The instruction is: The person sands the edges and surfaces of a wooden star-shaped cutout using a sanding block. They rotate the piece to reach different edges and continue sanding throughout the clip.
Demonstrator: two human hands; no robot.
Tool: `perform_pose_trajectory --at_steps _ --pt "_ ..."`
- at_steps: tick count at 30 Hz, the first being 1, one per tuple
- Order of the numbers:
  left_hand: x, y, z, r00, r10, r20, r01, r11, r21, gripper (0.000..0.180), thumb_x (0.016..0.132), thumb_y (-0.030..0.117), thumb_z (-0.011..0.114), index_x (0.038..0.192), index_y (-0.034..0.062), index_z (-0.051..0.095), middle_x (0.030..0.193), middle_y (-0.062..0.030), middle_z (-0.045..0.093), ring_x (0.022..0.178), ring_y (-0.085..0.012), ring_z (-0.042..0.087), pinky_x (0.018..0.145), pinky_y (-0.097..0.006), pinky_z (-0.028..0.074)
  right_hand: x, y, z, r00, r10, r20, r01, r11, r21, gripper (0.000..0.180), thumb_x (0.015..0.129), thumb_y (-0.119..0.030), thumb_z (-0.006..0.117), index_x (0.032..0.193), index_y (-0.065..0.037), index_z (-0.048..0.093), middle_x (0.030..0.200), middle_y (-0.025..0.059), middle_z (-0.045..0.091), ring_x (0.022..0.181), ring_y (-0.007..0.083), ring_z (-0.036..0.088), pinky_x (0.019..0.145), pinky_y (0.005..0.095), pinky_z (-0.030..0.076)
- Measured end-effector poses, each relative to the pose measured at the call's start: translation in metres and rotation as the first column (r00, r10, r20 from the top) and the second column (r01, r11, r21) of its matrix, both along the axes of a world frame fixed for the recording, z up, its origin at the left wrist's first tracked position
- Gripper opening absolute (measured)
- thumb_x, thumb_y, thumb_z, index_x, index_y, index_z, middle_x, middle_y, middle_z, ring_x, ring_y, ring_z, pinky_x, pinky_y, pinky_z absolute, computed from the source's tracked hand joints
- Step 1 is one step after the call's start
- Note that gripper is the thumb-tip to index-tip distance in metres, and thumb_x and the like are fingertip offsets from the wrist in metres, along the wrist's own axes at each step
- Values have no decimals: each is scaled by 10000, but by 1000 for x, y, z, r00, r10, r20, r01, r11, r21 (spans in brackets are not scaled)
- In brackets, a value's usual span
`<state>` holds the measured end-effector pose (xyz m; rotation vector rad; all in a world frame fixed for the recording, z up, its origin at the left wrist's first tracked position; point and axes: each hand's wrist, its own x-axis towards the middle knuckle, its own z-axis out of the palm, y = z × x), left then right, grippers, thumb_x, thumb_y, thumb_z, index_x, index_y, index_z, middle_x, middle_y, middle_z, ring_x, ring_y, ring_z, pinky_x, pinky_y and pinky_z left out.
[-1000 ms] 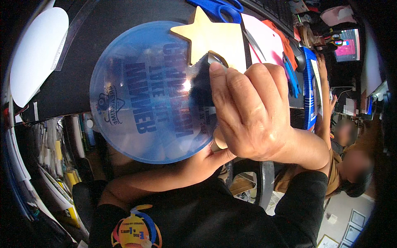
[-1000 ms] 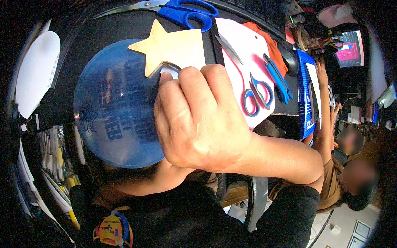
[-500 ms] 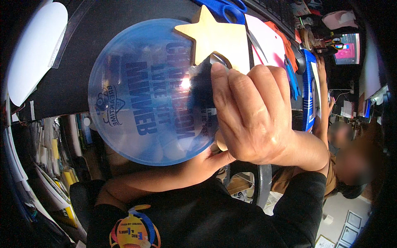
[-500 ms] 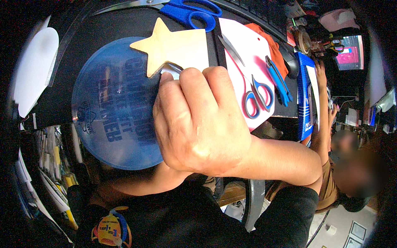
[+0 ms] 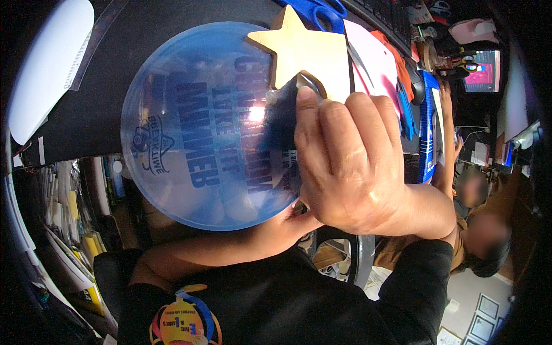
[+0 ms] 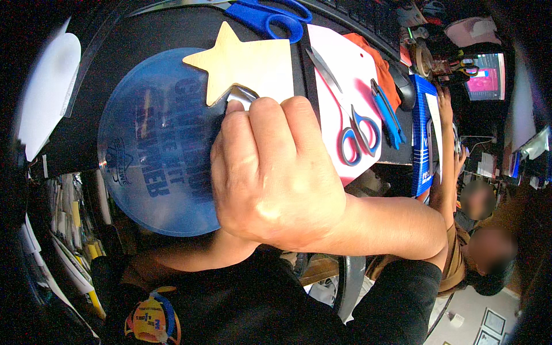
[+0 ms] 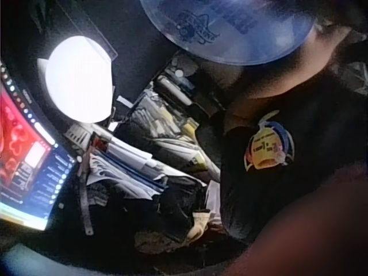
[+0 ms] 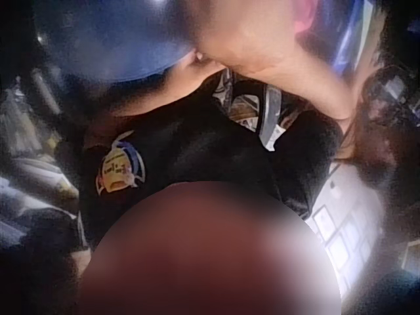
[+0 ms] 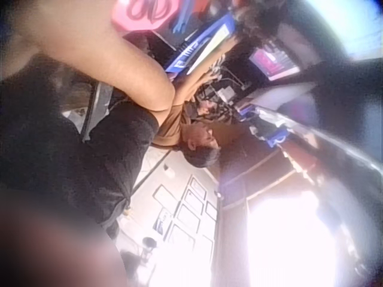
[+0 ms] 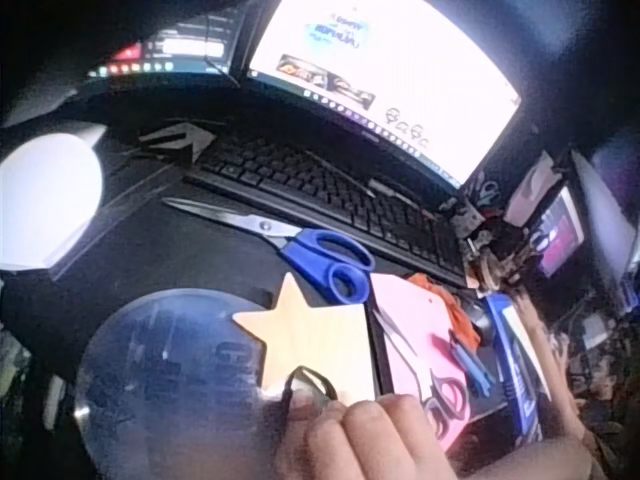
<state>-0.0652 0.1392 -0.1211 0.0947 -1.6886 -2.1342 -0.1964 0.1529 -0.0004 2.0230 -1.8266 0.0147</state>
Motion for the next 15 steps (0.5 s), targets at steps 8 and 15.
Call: perform_pose_trajectory --at_steps 8,15 --pt "1 1 0 999 33 6 -33 999 -21 430 895 259 768 1197 -11 625 1118 -146 671 1001 -273 641 864 -395 486 6 -4 -3 998 -32 -45 32 999 -13 315 630 93 717 930 162 648 756 125 486 659 247 513 532 361 396" --pt "2 2 0 999 50 6 -50 998 -33 439 886 260 775 1202 -7 628 1115 -149 671 994 -279 641 860 -399 486 2 -6 -10 998 14 -68 -20 996 -89 201 682 160 732 861 149 642 744 127 492 636 237 509 506 355 389"
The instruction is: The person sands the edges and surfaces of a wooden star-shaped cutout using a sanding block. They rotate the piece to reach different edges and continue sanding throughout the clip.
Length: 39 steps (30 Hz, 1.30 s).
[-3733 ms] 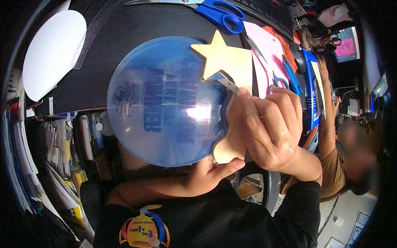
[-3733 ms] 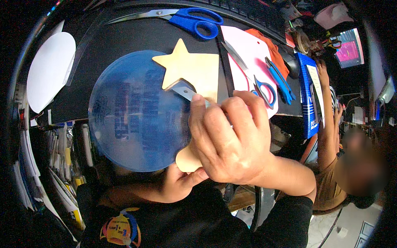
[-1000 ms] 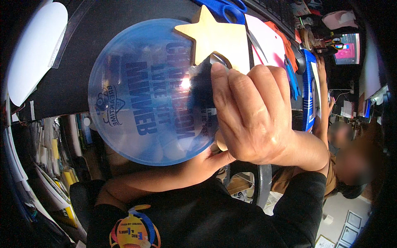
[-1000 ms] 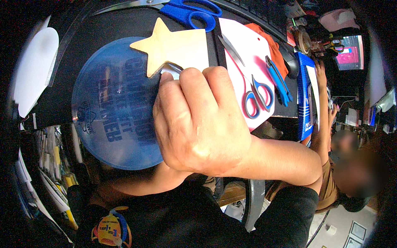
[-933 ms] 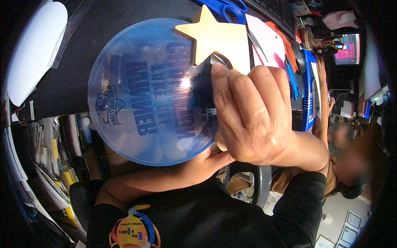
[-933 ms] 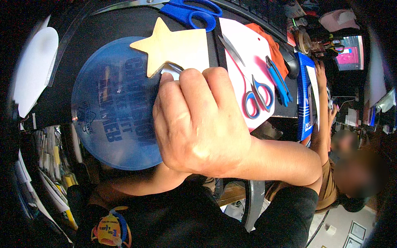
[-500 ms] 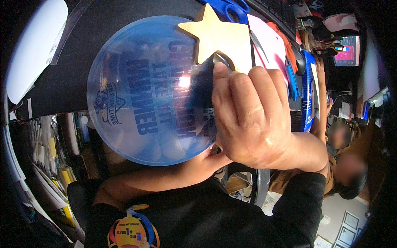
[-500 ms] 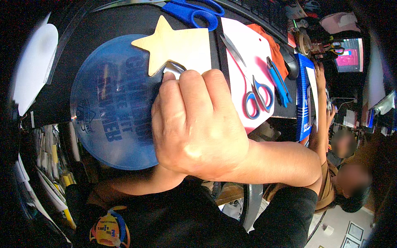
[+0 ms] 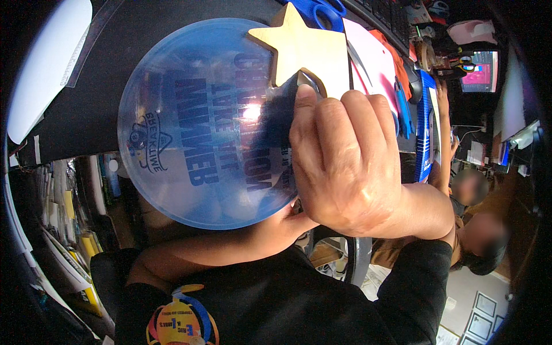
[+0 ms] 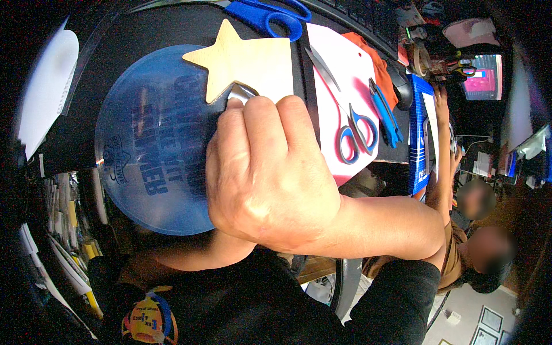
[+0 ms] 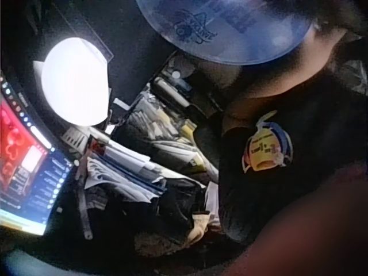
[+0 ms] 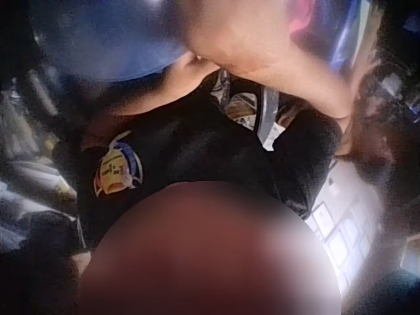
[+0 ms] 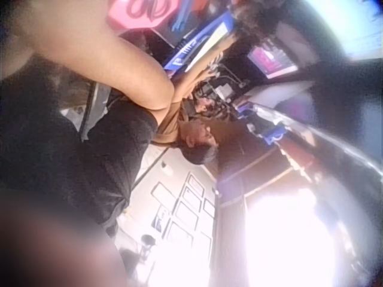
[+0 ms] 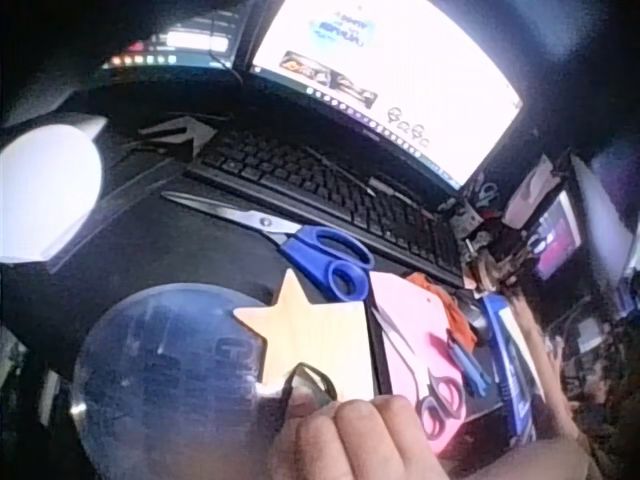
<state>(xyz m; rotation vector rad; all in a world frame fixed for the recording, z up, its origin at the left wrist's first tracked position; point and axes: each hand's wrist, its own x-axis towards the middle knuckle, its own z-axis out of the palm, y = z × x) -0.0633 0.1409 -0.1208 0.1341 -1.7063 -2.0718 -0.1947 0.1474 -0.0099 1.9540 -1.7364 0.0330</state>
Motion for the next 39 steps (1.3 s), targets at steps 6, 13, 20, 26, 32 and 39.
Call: perform_pose_trajectory --at_steps 6,13,20,26,32,39 --pt "1 -1 0 1000 9 1 -9 1000 -3 448 878 261 782 1206 -3 630 1112 -151 672 989 -284 641 856 -403 486 1 -1 1 1000 -4 21 3 1000 5 229 666 156 731 878 152 642 757 130 502 639 240 513 510 358 394" --pt "1 -1 0 1000 30 2 -30 999 -14 458 868 262 789 1210 1 633 1109 -153 673 982 -289 640 851 -407 486 6 2 9 998 -60 23 58 992 110 253 675 143 718 916 161 644 774 136 506 660 244 523 524 358 402" --pt "0 -1 1 998 59 2 -59 998 -24 468 859 263 796 1215 5 636 1106 -156 673 976 -295 640 846 -411 486 6 2 9 998 -70 3 69 989 131 282 658 135 710 931 165 643 775 136 501 671 244 523 532 355 402" --pt "0 -1 1 996 86 3 -86 996 -35 477 851 264 802 1219 9 638 1103 -158 674 970 -300 640 842 -415 486 8 3 16 997 -71 -17 73 982 175 346 639 104 702 974 170 646 792 143 505 693 262 537 564 369 443" --pt "-1 -3 3 992 127 9 -126 990 -62 486 842 264 808 1223 13 640 1101 -160 675 964 -305 640 838 -418 486 12 4 19 993 -112 -21 114 966 231 464 583 43 665 1027 177 639 833 155 504 748 289 552 615 394 472" --pt "0 -2 2 991 137 -8 -137 990 -19 542 850 294 800 1275 9 623 1142 -176 674 1036 -328 637 903 -438 481 18 1 21 976 -211 -44 215 937 274 538 598 -59 625 1093 152 619 821 129 458 744 276 525 662 398 452"
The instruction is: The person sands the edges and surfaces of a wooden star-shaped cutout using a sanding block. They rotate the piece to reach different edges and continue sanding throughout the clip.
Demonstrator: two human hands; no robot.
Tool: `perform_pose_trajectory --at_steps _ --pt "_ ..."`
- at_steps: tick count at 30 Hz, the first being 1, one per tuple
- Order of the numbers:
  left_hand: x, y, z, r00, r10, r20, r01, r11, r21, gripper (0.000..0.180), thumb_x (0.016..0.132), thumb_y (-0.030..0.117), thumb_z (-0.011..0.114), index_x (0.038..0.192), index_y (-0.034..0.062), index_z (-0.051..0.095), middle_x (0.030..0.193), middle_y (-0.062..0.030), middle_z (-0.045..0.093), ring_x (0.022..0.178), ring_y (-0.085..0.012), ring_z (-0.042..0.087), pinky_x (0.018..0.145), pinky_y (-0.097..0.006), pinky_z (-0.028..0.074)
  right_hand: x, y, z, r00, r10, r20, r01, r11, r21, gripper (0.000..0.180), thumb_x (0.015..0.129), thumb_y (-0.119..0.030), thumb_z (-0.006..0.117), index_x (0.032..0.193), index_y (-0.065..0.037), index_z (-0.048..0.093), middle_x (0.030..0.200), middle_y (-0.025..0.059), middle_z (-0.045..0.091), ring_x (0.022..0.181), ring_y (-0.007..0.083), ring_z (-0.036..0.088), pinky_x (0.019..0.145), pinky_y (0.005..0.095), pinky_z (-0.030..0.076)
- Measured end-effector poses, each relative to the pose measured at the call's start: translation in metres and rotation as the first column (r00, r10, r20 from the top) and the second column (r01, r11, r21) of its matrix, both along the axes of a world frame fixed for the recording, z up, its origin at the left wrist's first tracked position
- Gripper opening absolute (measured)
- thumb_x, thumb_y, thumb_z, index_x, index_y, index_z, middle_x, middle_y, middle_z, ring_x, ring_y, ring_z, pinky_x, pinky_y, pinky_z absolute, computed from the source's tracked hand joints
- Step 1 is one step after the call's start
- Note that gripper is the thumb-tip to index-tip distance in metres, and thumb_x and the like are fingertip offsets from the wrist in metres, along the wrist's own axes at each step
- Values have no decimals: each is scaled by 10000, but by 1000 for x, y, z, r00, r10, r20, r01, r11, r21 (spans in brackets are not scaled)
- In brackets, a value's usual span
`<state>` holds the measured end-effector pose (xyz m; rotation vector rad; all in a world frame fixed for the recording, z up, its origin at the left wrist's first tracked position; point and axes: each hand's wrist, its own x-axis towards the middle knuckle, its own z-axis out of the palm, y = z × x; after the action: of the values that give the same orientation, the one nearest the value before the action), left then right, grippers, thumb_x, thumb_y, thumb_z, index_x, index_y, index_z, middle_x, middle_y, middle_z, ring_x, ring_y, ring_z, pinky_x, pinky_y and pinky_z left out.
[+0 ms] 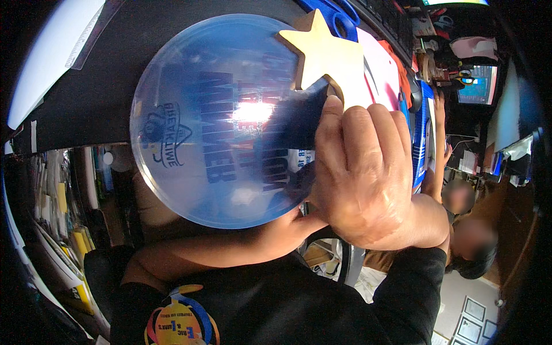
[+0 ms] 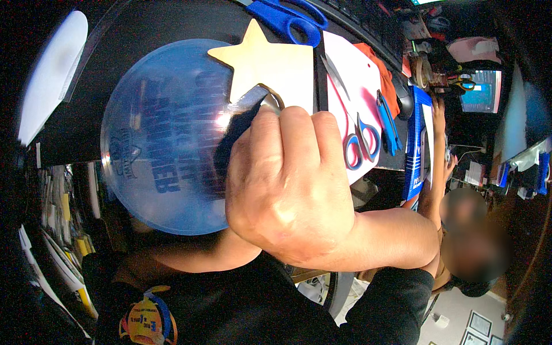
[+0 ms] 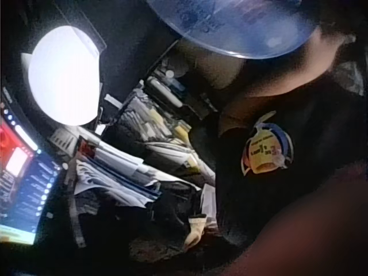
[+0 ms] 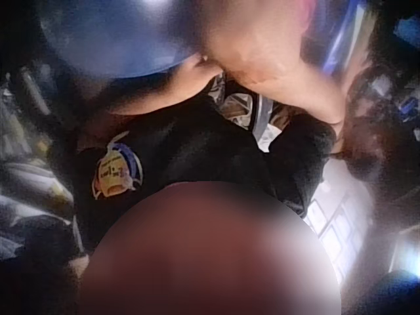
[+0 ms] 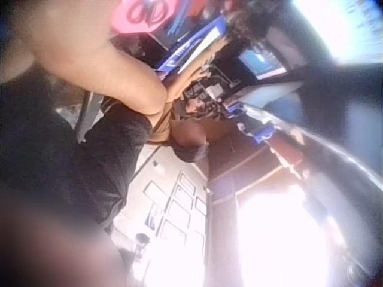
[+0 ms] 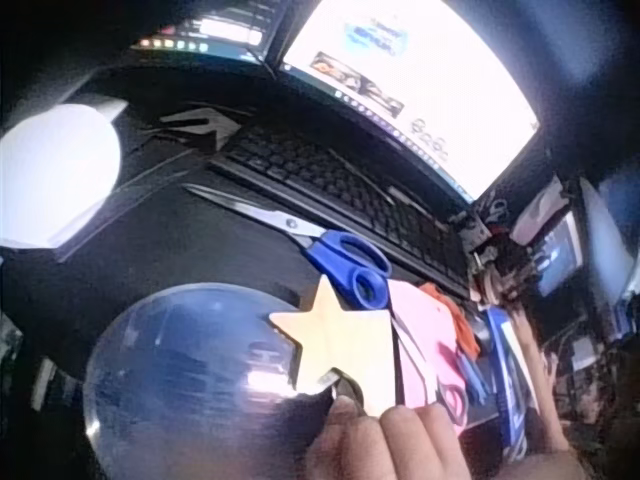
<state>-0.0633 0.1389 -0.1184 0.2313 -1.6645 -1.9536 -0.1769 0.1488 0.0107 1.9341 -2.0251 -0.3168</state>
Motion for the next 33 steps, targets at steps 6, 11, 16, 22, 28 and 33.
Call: perform_pose_trajectory --at_steps 6,11,16,22,28,33 --pt "1 0 -3 995 -102 -12 103 991 81 636 839 417 789 1290 5 611 1186 -192 658 1081 -335 625 939 -441 475 5 -2 4 998 -61 -26 63 997 49 553 609 -80 623 1119 133 610 824 120 447 758 274 506 680 406 439" --pt "4 -3 0 990 -138 -7 138 986 89 696 824 486 779 1296 5 606 1204 -196 651 1103 -339 618 961 -441 471 7 -3 8 996 -87 -16 88 992 89 442 639 -60 630 1049 104 623 819 114 459 746 272 500 660 408 425" --pt "0 -11 11 972 -233 38 229 969 93 757 808 554 769 1302 5 601 1221 -200 643 1126 -343 611 982 -441 467 6 11 22 995 -77 65 81 995 -64 425 705 -69 667 1102 84 670 800 86 526 686 234 510 597 374 381" --pt "22 -54 -4 818 -552 165 536 834 131 833 790 636 757 1309 5 595 1243 -205 634 1153 -347 603 1008 -441 462 1 38 11 974 -171 150 208 937 -280 443 713 123 733 1136 -4 698 845 102 651 684 248 591 634 371 461" --pt "66 -92 -16 962 -168 -217 264 782 565 731 928 565 595 1236 -98 571 1269 -295 604 1038 -378 670 880 -486 535 -11 53 9 957 -213 199 275 887 -372 289 777 109 711 1033 -19 672 881 118 673 768 283 617 679 368 476" --pt "76 -111 14 940 -186 285 21 868 496 447 1047 397 412 1017 -9 597 1078 -313 693 743 -366 735 591 -400 616 -17 66 -1 933 -113 342 282 820 -498 193 819 124 688 956 0 633 895 131 678 778 277 632 712 353 498"
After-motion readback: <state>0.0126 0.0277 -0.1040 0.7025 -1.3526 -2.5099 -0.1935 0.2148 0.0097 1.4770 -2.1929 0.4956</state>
